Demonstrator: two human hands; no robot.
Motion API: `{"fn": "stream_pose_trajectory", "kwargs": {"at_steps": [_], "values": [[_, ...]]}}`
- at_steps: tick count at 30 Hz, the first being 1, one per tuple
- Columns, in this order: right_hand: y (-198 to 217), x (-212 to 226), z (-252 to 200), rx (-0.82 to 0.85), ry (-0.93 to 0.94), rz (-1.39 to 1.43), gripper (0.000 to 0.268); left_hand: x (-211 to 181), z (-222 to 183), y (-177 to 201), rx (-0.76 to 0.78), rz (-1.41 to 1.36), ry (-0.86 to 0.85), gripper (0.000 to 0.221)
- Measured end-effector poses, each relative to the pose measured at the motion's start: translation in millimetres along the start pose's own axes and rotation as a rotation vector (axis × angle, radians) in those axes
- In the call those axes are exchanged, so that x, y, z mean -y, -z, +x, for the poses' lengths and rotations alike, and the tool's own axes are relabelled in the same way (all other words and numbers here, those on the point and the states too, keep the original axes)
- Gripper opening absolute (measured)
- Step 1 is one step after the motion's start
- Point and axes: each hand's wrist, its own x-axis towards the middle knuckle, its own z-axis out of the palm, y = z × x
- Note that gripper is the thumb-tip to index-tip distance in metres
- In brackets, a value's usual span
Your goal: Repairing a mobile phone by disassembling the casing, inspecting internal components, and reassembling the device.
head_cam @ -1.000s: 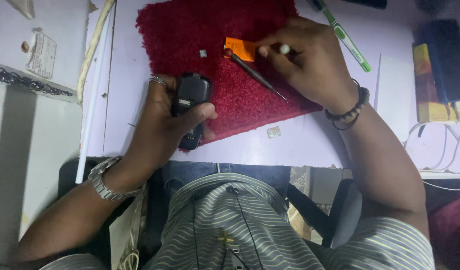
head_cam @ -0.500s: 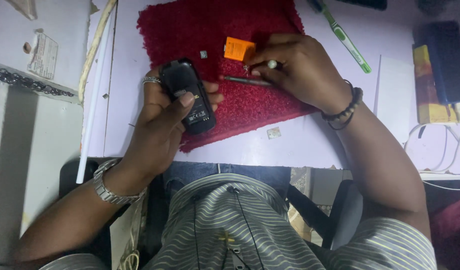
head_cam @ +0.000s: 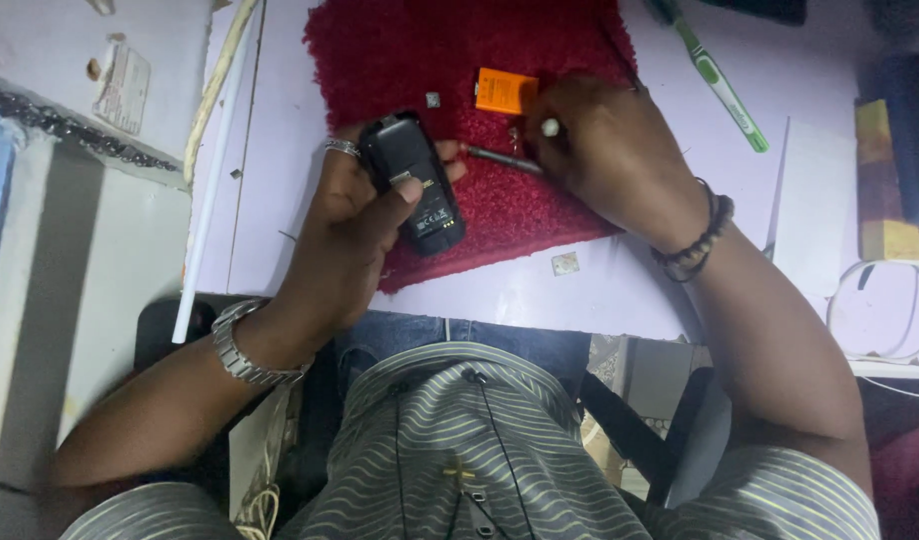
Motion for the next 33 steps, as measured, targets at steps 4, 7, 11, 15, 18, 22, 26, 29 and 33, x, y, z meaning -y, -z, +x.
{"fn": "stream_pose_trajectory", "kwargs": {"at_steps": [4, 7, 11, 15, 18, 22, 26, 29, 33], "values": [[-6, -7, 0, 0.001, -0.044, 0.012, 0.005, 2, 0, 1, 0.007, -0.043, -0.015, 0.054], [-5, -6, 0, -0.036, -0.066, -0.013, 0.007, 10, 3, 5, 0.030, -0.042, -0.039, 0.055], [-1, -10, -2, -0.006, -0.029, -0.028, 0.025, 18, 5, 7, 0.044, -0.047, -0.074, 0.051], [3, -15, -2, 0.015, 0.018, -0.019, 0.020, 7, 2, 1, 0.026, -0.001, -0.046, 0.052], [-1, -15, -1, -0.025, 0.020, -0.059, 0.021, 9, 2, 1, 0.025, 0.007, -0.066, 0.049], [-2, -11, 0, -0.077, 0.079, -0.078, 0.015, 9, 2, 2, 0.026, -0.003, -0.057, 0.053], [-2, -8, 0, -0.059, 0.082, -0.081, 0.006, 8, 2, 1, 0.018, -0.001, -0.030, 0.055], [1, -8, -4, -0.077, 0.048, -0.070, 0.006, 5, 2, 0, 0.025, -0.006, -0.032, 0.054], [6, -5, -7, -0.134, 0.038, -0.026, 0.020, 11, 2, 6, 0.082, 0.003, -0.081, 0.056]]}}
